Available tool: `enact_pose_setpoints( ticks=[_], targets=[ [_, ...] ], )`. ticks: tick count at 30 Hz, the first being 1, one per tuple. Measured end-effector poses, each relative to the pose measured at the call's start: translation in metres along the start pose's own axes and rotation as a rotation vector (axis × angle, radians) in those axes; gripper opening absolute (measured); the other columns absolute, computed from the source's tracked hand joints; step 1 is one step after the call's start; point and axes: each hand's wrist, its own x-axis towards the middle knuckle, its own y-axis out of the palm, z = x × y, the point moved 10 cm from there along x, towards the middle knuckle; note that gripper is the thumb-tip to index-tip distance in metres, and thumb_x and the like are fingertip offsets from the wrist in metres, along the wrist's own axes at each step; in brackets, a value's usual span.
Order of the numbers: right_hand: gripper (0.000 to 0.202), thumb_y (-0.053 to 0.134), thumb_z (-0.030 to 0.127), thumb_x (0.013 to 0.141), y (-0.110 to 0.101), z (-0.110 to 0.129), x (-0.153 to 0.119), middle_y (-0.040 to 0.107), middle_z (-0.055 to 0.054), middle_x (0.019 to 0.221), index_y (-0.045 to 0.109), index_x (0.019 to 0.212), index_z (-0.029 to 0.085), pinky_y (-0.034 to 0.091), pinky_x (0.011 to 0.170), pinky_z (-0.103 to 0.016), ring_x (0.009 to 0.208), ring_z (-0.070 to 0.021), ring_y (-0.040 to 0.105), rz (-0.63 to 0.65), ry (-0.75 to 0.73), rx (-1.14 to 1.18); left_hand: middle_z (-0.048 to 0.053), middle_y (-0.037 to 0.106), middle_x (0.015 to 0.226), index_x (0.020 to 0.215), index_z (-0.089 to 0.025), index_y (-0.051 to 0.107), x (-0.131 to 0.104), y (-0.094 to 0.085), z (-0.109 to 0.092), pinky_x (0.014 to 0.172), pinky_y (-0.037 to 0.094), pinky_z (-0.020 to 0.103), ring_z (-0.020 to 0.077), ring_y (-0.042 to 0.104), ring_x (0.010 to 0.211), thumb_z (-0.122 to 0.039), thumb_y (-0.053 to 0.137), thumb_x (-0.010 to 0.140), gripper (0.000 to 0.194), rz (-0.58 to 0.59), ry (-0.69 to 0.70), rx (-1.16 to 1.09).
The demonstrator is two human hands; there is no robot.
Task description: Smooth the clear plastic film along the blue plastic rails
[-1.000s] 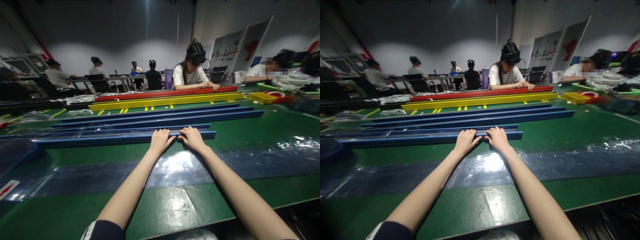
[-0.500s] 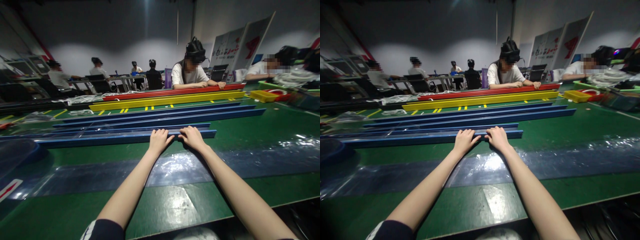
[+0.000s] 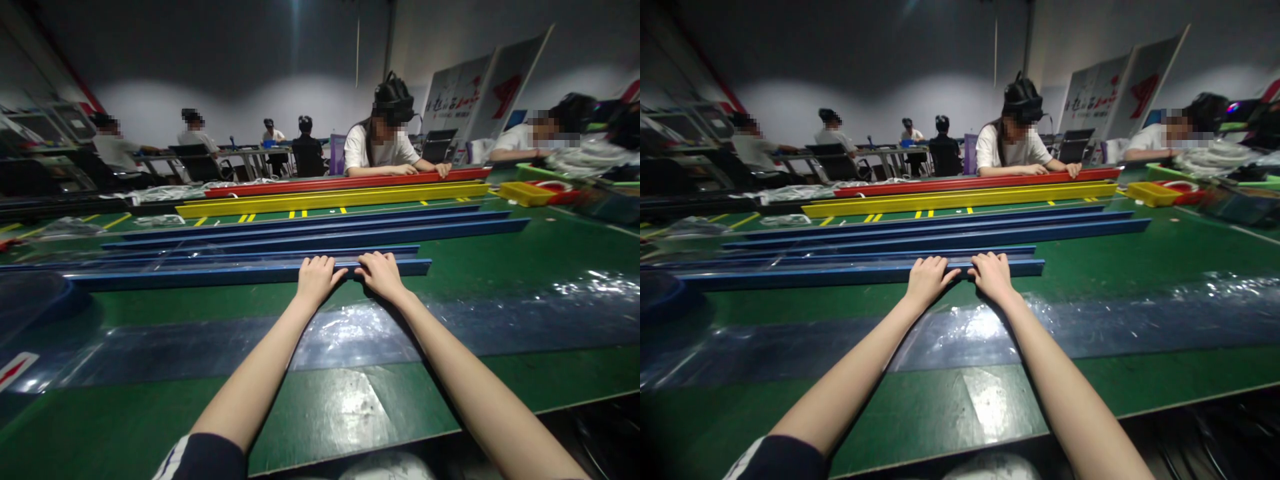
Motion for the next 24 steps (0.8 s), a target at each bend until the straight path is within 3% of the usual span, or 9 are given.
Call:
enact_pose_setpoints(
  ticks=[24],
  targets=[
    [0.022, 0.046, 0.032, 0.088, 0.0020, -0.0026, 0.0029, 0.068, -0.005, 0.097, 0.065, 0.094, 0.023, 0.022, 0.075, -0.034, 0.092, -0.0217, 0.050, 0.061, 0.043, 0.048, 0.010, 0.064, 0.081, 0.084, -0.017, 0.060, 0.0004, -0.0003, 0.0024, 0.070, 0.029, 0.034, 0.0239, 0.056, 0.082, -0.052, 0.037, 0.088, 0.042, 0.029, -0.032, -0.019]
  ],
)
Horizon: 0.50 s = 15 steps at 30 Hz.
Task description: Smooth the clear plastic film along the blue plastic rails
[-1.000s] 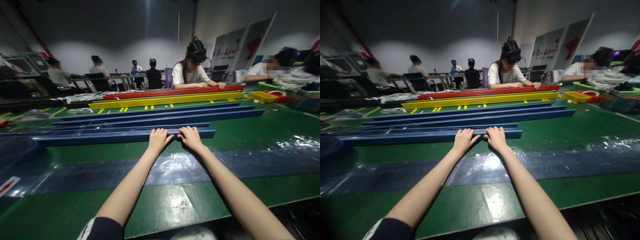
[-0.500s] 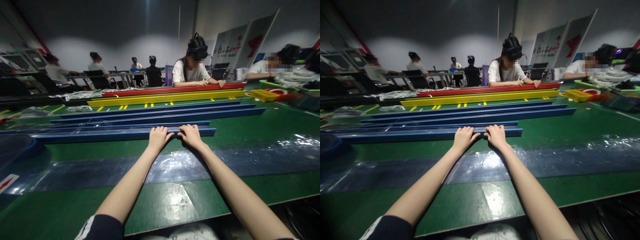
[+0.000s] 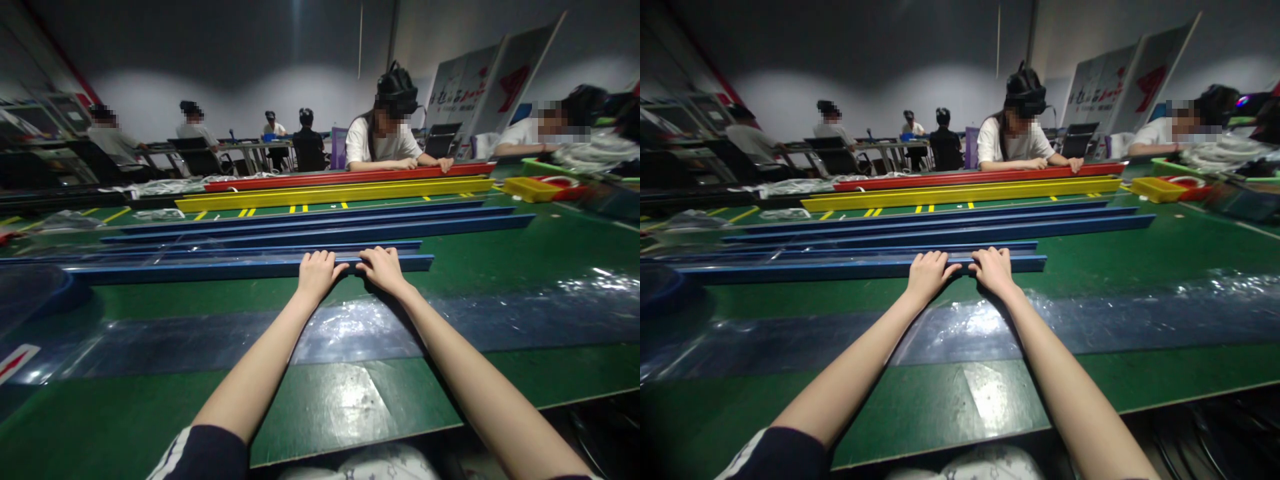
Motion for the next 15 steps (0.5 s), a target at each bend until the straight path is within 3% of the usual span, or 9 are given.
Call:
enact_pose_setpoints(
  ticks=[15],
  targets=[
    [0.020, 0.046, 0.029, 0.087, -0.0006, 0.0004, 0.0004, 0.067, -0.005, 0.099, 0.064, 0.092, 0.022, 0.023, 0.077, -0.036, 0.093, -0.0213, 0.051, 0.009, 0.021, -0.013, 0.011, 0.064, 0.082, 0.084, -0.017, 0.060, -0.0003, -0.0010, 0.0007, 0.070, 0.029, 0.034, 0.0246, 0.056, 0.083, -0.053, 0.038, 0.088, 0.042, -0.007, -0.016, -0.028]
  ],
)
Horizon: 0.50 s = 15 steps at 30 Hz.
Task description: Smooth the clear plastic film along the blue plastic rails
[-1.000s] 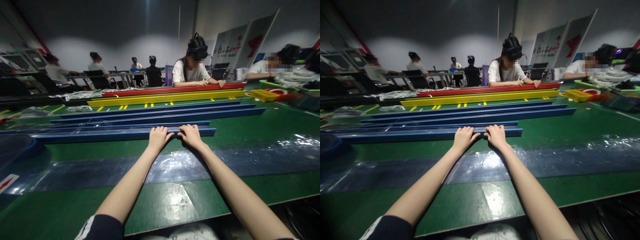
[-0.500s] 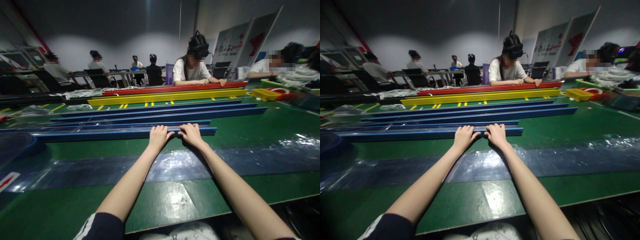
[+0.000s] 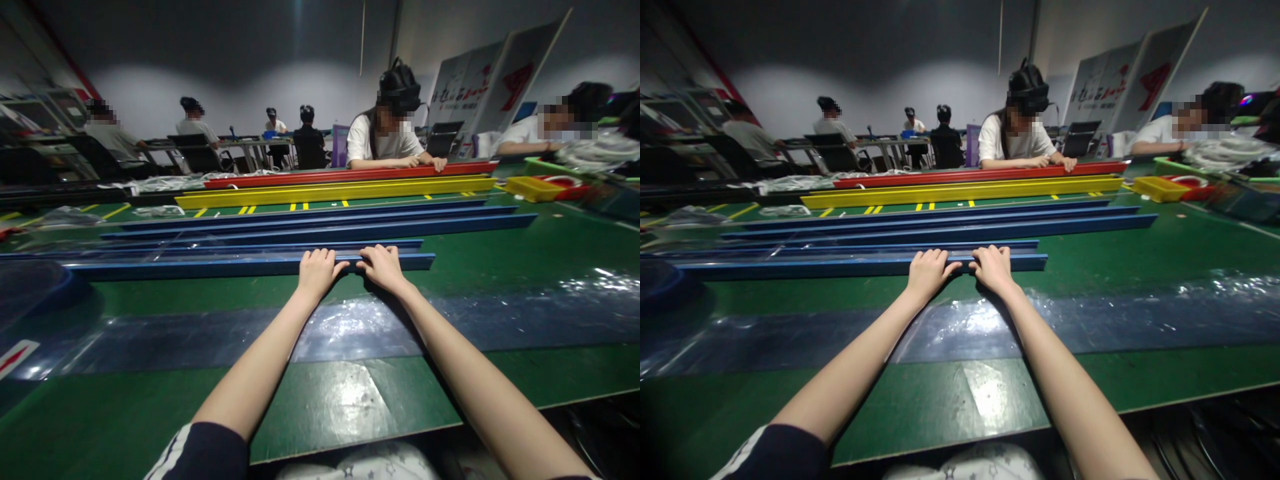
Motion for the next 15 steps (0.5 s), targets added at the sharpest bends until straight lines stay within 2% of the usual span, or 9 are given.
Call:
enact_pose_setpoints(
  ticks=[15],
  targets=[
    [0.019, 0.046, 0.025, 0.085, 0.0028, 0.0007, 0.0015, 0.067, -0.005, 0.098, 0.064, 0.090, 0.023, 0.023, 0.079, -0.037, 0.094, -0.0215, 0.050, 0.000, -0.001, 0.003, 0.010, 0.065, 0.081, 0.083, -0.017, 0.060, 0.0002, -0.0002, -0.0007, 0.069, 0.030, 0.034, 0.0239, 0.056, 0.081, -0.054, 0.037, 0.088, 0.043, -0.006, 0.007, 0.068]
  ],
)
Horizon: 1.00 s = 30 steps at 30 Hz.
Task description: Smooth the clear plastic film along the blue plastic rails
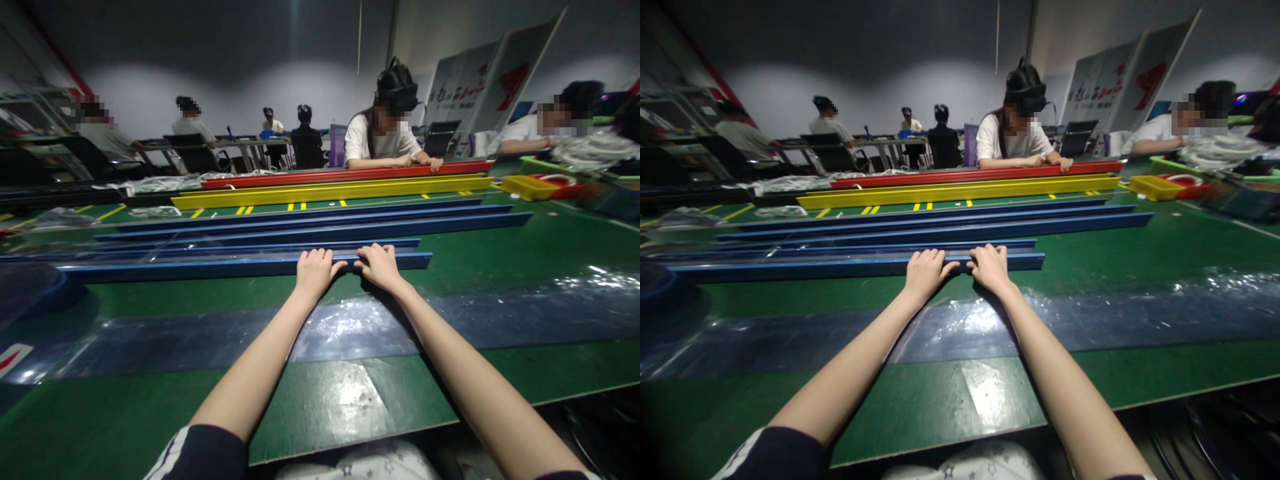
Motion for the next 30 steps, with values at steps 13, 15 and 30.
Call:
enact_pose_setpoints(
  ticks=[13, 15, 30],
  targets=[
    [0.019, 0.046, 0.025, 0.084, -0.0022, -0.0011, -0.0003, 0.068, -0.004, 0.099, 0.065, 0.088, 0.022, 0.022, 0.080, -0.037, 0.093, -0.0216, 0.049, -0.014, 0.014, 0.057, 0.010, 0.065, 0.080, 0.082, -0.018, 0.059, -0.0001, 0.0026, 0.0020, 0.069, 0.029, 0.034, 0.0238, 0.056, 0.080, -0.056, 0.035, 0.087, 0.046, -0.009, -0.011, -0.015],
    [0.019, 0.046, 0.026, 0.084, -0.0023, -0.0013, -0.0002, 0.068, -0.004, 0.099, 0.065, 0.088, 0.022, 0.022, 0.080, -0.037, 0.093, -0.0215, 0.049, -0.013, 0.017, 0.056, 0.011, 0.064, 0.080, 0.082, -0.017, 0.060, -0.0001, 0.0025, 0.0025, 0.069, 0.029, 0.034, 0.0238, 0.056, 0.080, -0.056, 0.036, 0.087, 0.046, -0.006, -0.016, -0.030],
    [0.021, 0.048, 0.028, 0.084, 0.0004, -0.0039, 0.0010, 0.068, -0.004, 0.101, 0.065, 0.094, 0.022, 0.023, 0.082, -0.037, 0.096, -0.0215, 0.050, 0.006, 0.036, 0.028, 0.009, 0.065, 0.078, 0.082, -0.017, 0.060, -0.0002, 0.0019, 0.0018, 0.068, 0.029, 0.033, 0.0233, 0.057, 0.078, -0.056, 0.038, 0.087, 0.046, -0.024, -0.013, 0.010]
  ],
)
